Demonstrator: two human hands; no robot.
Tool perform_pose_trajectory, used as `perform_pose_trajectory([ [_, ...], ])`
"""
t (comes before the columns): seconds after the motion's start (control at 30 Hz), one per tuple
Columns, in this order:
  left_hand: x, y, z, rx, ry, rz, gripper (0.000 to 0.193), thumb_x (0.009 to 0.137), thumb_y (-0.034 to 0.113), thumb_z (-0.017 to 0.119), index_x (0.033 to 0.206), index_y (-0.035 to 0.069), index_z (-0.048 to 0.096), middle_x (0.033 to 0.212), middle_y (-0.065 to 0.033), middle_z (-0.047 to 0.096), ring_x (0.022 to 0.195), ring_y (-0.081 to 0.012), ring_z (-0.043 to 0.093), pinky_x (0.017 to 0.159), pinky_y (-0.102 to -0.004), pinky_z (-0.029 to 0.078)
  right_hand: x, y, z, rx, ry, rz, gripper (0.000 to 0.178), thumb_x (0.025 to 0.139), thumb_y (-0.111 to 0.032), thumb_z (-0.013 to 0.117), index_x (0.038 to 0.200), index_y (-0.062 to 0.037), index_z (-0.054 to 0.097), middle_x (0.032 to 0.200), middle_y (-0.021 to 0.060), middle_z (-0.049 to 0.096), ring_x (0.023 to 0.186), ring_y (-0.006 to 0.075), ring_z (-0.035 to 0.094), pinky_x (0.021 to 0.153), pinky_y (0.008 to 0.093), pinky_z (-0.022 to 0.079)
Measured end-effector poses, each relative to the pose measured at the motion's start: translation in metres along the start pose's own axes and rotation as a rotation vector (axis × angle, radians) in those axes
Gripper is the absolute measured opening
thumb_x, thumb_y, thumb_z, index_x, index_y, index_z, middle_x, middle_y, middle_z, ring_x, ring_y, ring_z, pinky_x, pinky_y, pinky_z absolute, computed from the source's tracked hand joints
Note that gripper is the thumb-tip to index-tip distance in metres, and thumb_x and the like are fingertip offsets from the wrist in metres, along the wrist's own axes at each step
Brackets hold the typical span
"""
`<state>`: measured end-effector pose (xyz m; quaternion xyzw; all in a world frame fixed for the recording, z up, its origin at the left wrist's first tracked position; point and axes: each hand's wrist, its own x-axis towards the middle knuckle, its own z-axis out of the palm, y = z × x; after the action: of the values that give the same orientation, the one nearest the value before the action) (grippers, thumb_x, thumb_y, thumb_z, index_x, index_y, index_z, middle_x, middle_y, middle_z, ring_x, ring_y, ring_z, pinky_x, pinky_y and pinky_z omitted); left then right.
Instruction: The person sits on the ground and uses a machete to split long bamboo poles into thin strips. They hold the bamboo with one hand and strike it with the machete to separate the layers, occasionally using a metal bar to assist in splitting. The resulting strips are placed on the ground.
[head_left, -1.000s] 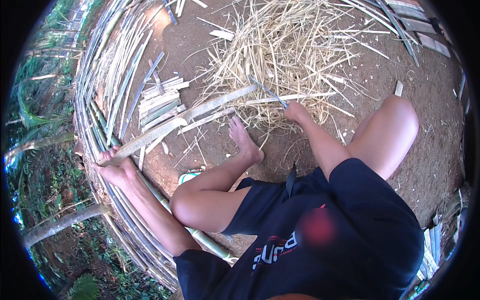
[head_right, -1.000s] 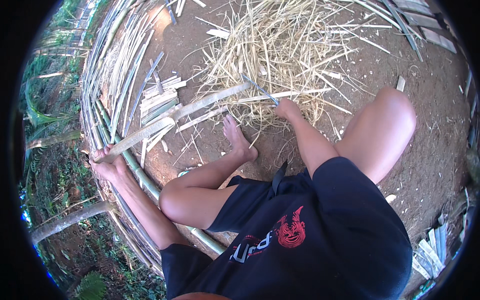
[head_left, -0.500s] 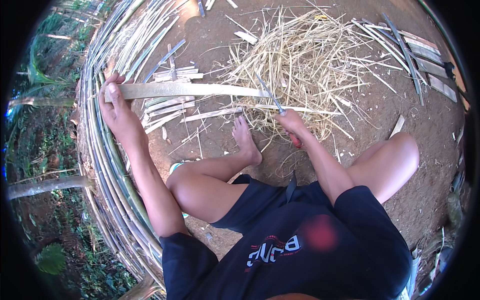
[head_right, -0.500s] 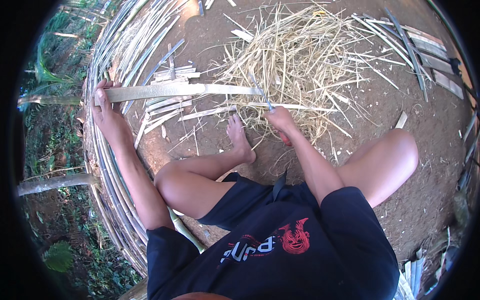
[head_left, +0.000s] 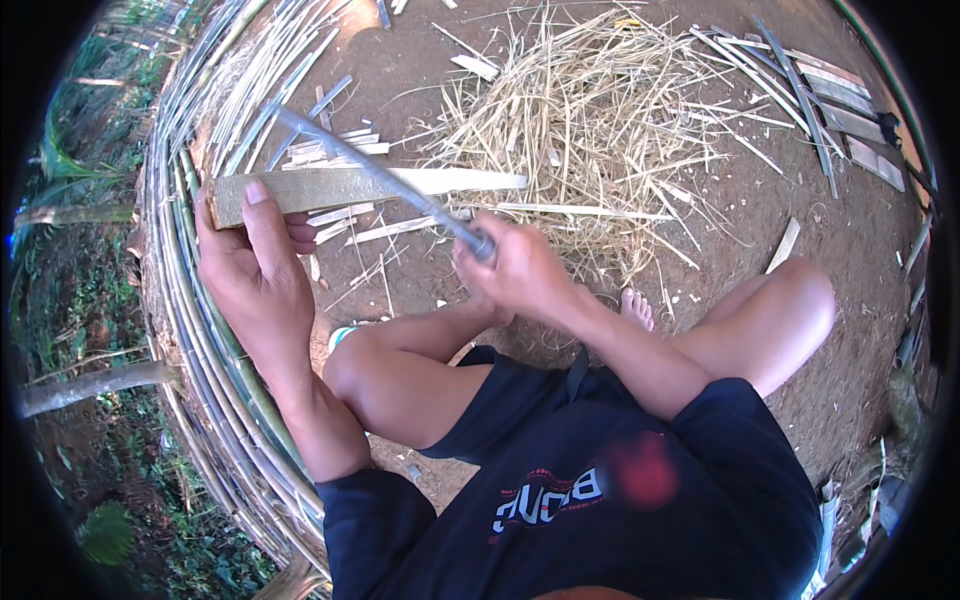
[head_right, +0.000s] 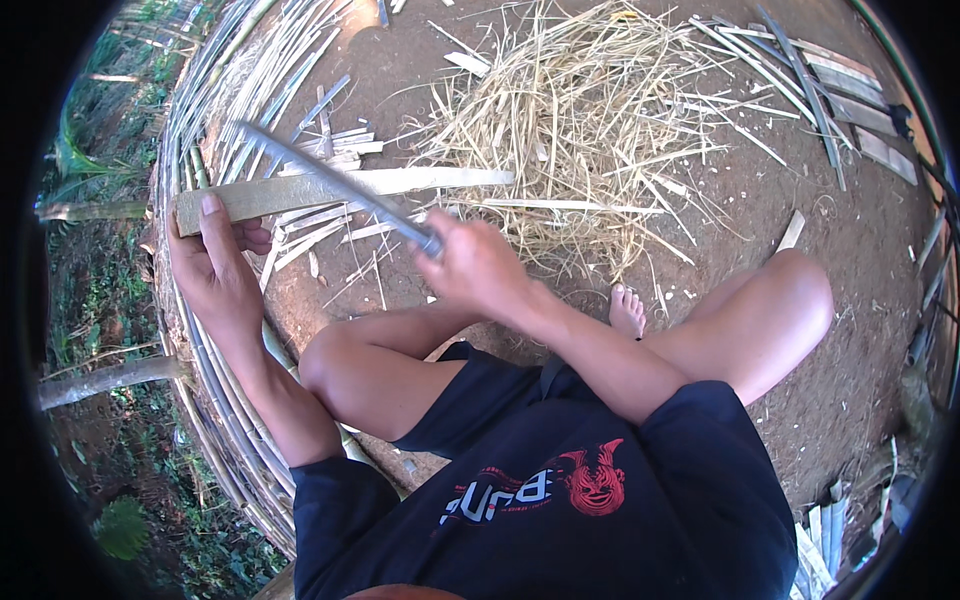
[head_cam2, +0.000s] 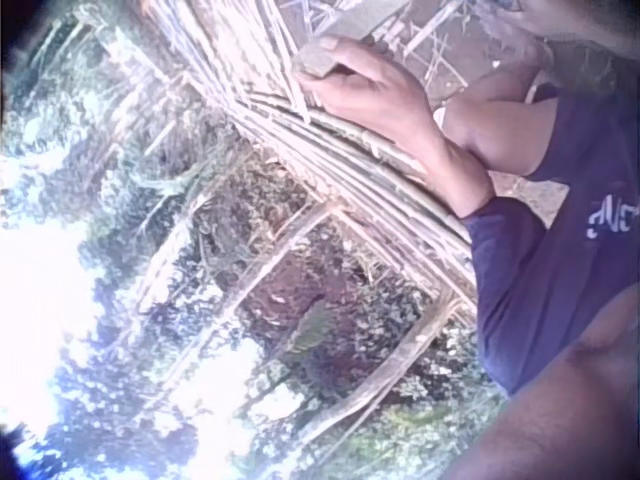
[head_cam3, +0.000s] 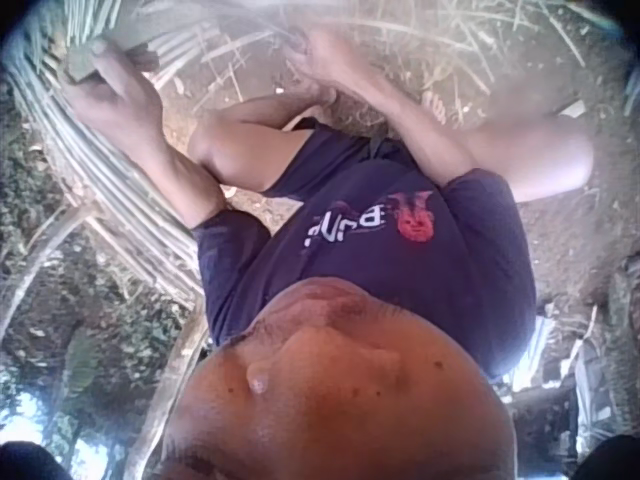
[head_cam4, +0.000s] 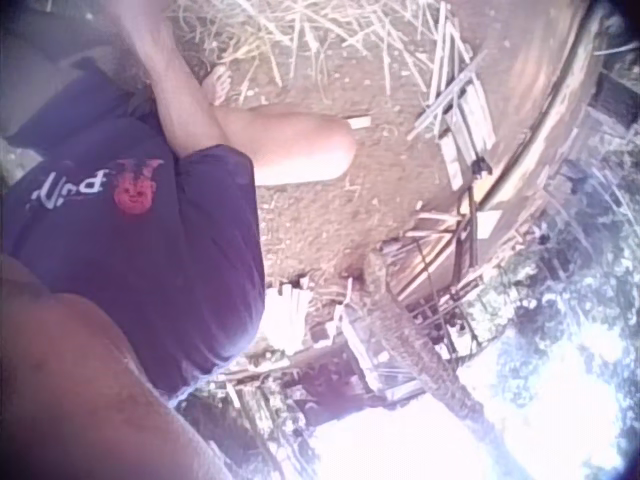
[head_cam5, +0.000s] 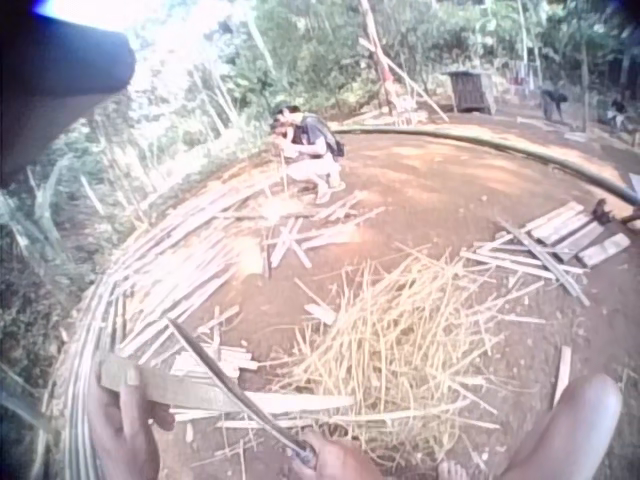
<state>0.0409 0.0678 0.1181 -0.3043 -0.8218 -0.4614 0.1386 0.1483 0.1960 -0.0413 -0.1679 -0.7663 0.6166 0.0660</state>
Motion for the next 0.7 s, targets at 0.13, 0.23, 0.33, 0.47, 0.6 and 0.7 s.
perform_pose_trajectory([
  [0.13, -0.004, 0.006, 0.007, 0.044, -0.003, 0.003, 0.025, 0.099, 0.018, 0.051, 0.107, -0.006, 0.051, 0.066, -0.0084, 0.061, 0.055, -0.0107, 0.059, 0.051, -0.0223, 0.046, 0.010, 0.022, -0.009, 0.001, 0.050, 0.043, 0.025, 0.088, -0.022, 0.064, 0.082, 0.0016, 0.057, 0.056, 0.0091, 0.055, 0.043, 0.0174, 0.048, 0.045, 0.0355, 0.040],
  [0.23, -0.007, -0.002, 0.001, -0.004, -0.001, 0.000, 0.025, 0.098, 0.018, 0.051, 0.106, -0.006, 0.050, 0.065, -0.0085, 0.061, 0.054, -0.0102, 0.058, 0.050, -0.0216, 0.045, -0.015, -0.019, -0.006, -0.056, 0.010, -0.111, 0.017, 0.085, -0.017, 0.064, 0.086, -0.0004, 0.058, 0.057, 0.0131, 0.056, 0.050, 0.0232, 0.057, 0.049, 0.0380, 0.045],
  [0.33, -0.012, 0.001, 0.005, 0.022, 0.018, -0.019, 0.025, 0.098, 0.018, 0.052, 0.104, -0.005, 0.050, 0.066, -0.0084, 0.061, 0.053, -0.0102, 0.057, 0.050, -0.0209, 0.044, -0.016, -0.005, 0.005, -0.093, 0.158, -0.405, 0.018, 0.078, -0.013, 0.067, 0.092, -0.0040, 0.060, 0.059, 0.0185, 0.060, 0.057, 0.0355, 0.064, 0.056, 0.0439, 0.052],
  [0.47, -0.008, 0.004, 0.007, 0.056, 0.018, 0.005, 0.026, 0.097, 0.018, 0.053, 0.105, -0.006, 0.050, 0.064, -0.0076, 0.060, 0.054, -0.0103, 0.058, 0.050, -0.0215, 0.044, 0.014, 0.036, -0.014, -0.136, 0.085, 0.048, 0.014, 0.082, -0.012, 0.063, 0.088, 0.0004, 0.062, 0.064, 0.0205, 0.062, 0.056, 0.0292, 0.065, 0.054, 0.0373, 0.051],
  [0.6, -0.014, -0.005, 0.002, 0.037, 0.041, -0.027, 0.025, 0.098, 0.020, 0.053, 0.104, -0.005, 0.050, 0.067, -0.0096, 0.062, 0.055, -0.0120, 0.060, 0.049, -0.0221, 0.046, -0.024, 0.002, 0.002, -0.024, 0.046, -0.145, 0.016, 0.082, -0.011, 0.062, 0.089, 0.0022, 0.063, 0.064, 0.0213, 0.062, 0.053, 0.0302, 0.063, 0.053, 0.0385, 0.049],
  [0.7, -0.013, -0.006, 0.004, 0.088, 0.029, -0.024, 0.026, 0.098, 0.020, 0.053, 0.104, -0.005, 0.051, 0.067, -0.0113, 0.064, 0.053, -0.0125, 0.061, 0.049, -0.0227, 0.047, -0.011, 0.030, 0.008, -0.071, 0.127, -0.229, 0.015, 0.081, -0.011, 0.061, 0.088, 0.0025, 0.063, 0.063, 0.0206, 0.061, 0.051, 0.0302, 0.061, 0.052, 0.0396, 0.049],
])
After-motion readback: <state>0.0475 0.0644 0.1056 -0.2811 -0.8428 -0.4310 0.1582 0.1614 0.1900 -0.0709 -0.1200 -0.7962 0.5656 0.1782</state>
